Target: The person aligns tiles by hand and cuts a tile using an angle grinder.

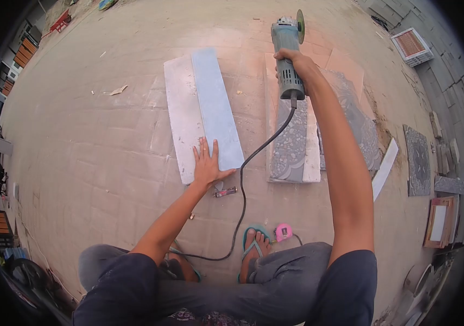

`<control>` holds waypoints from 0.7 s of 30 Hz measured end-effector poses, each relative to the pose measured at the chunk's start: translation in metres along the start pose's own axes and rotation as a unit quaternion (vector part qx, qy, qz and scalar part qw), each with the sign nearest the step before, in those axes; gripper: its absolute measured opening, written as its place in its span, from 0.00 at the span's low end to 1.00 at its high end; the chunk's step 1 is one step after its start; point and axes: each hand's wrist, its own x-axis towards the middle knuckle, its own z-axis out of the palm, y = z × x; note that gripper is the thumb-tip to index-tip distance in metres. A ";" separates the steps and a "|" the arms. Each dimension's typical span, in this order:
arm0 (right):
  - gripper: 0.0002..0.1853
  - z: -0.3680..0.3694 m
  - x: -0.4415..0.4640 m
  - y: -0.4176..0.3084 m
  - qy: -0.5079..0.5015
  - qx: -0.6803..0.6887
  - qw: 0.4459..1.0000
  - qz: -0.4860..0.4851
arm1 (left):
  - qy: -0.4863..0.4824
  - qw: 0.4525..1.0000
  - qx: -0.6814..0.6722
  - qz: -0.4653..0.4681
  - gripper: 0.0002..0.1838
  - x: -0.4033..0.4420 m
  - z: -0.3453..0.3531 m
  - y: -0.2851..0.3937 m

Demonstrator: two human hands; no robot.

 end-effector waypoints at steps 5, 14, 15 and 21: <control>0.20 0.005 -0.004 0.000 0.002 -0.007 1.000 -0.014 | 0.006 1.000 -0.003 0.003 0.70 -0.001 0.001 -0.001; 0.21 0.016 -0.005 0.000 -0.016 0.015 0.998 -0.058 | -0.044 0.999 -0.008 -0.028 0.55 0.005 -0.014 0.002; 0.21 0.017 -0.003 0.002 -0.020 0.016 0.998 -0.053 | -0.039 0.998 -0.025 -0.051 0.49 0.006 -0.014 -0.002; 0.17 0.010 -0.015 -0.015 -0.038 0.060 0.997 -0.032 | -0.028 0.999 0.003 0.020 0.38 0.055 -0.025 -0.047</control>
